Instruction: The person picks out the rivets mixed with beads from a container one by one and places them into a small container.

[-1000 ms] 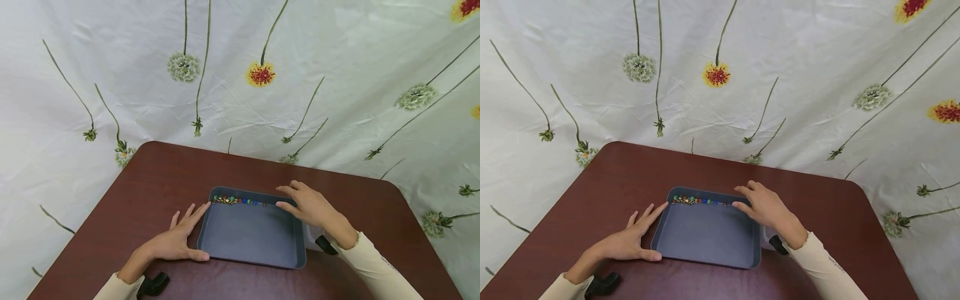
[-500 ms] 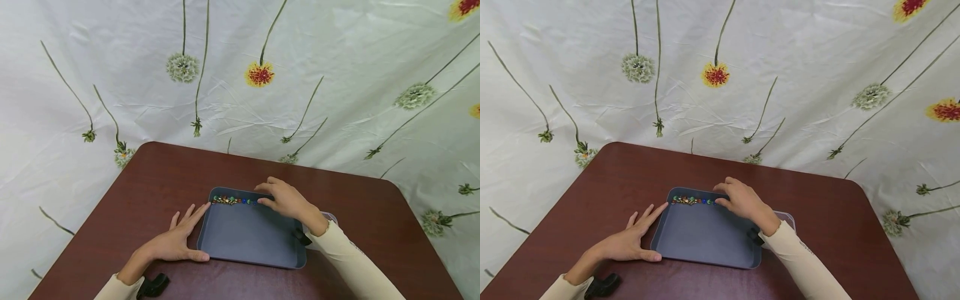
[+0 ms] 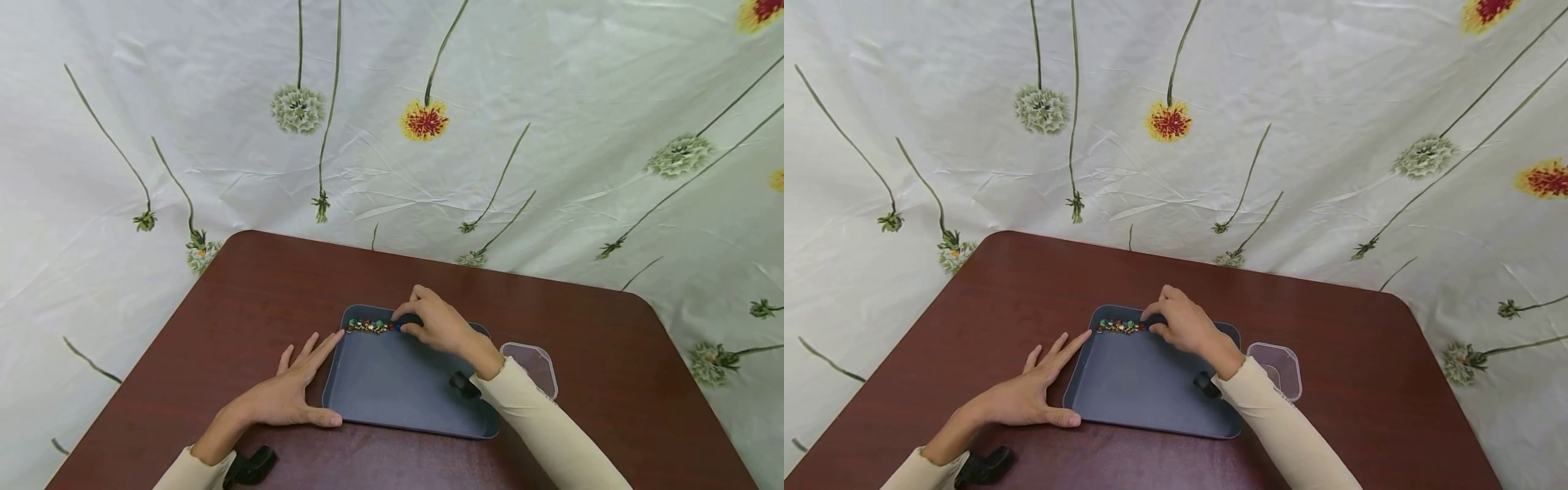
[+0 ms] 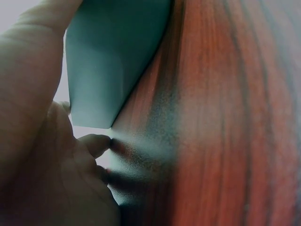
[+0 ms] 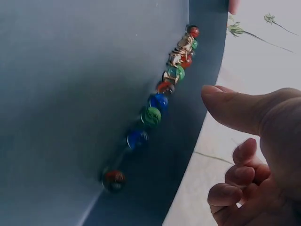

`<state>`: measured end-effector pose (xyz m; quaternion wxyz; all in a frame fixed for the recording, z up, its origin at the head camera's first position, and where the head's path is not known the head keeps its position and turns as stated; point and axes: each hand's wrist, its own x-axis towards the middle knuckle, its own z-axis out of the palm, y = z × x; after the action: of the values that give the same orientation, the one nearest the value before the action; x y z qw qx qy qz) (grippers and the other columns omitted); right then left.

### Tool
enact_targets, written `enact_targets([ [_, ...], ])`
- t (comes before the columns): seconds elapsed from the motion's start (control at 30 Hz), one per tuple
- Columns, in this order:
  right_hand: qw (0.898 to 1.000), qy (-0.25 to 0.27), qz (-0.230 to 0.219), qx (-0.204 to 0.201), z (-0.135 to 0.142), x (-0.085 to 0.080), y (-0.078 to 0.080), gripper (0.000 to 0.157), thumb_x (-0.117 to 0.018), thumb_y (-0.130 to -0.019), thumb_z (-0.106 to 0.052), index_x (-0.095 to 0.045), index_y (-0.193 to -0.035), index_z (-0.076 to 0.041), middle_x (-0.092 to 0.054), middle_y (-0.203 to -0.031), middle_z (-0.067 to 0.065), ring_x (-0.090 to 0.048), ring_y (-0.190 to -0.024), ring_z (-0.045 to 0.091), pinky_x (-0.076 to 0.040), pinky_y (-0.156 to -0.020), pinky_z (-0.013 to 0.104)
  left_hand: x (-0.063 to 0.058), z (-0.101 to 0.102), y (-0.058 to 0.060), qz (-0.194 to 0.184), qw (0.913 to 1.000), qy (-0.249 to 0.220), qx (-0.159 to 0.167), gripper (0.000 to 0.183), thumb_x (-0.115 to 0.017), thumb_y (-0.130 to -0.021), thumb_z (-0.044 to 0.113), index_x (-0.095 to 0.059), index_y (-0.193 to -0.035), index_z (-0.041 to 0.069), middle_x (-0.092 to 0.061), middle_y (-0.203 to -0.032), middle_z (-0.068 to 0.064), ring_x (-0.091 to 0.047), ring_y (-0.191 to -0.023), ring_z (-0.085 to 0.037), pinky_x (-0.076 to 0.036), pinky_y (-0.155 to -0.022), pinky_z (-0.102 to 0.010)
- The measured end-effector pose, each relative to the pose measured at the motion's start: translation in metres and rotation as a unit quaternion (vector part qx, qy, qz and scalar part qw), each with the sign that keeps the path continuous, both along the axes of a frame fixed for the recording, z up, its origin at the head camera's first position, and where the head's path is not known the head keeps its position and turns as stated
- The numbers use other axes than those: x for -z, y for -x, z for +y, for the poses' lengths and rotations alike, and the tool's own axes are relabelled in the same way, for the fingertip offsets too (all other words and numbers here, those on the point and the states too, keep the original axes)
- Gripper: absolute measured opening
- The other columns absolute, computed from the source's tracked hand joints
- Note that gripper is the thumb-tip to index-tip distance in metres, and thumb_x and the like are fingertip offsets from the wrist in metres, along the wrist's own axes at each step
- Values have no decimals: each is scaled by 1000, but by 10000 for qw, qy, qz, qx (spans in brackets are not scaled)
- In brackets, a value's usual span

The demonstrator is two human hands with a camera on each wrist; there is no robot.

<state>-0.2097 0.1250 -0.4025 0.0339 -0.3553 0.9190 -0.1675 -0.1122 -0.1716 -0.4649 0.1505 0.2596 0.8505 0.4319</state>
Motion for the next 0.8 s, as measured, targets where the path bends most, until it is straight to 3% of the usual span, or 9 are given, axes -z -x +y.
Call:
enact_targets([
  [0.3,9996,246,80,-80,-19,11,4,12,-74,-92,-15,-80,-101,-20,-37,-88,-1,-33,-84,16,-31,-70,29,-1,0,0,-45,10000,-24,-5,121,-86,-79,39,-2,-164,21,-6,-169,-9,11,-152,-47,15,-107,-73],
  [0.8,9997,117,41,206,-29,24,7,10,-74,-92,-20,-81,-97,-26,-34,-89,-2,-33,-85,16,-26,-61,24,-1,0,1,-120,9999,-22,-1,120,-86,-79,37,-2,-164,21,-6,-169,-14,12,-152,-47,15,-107,-73],
])
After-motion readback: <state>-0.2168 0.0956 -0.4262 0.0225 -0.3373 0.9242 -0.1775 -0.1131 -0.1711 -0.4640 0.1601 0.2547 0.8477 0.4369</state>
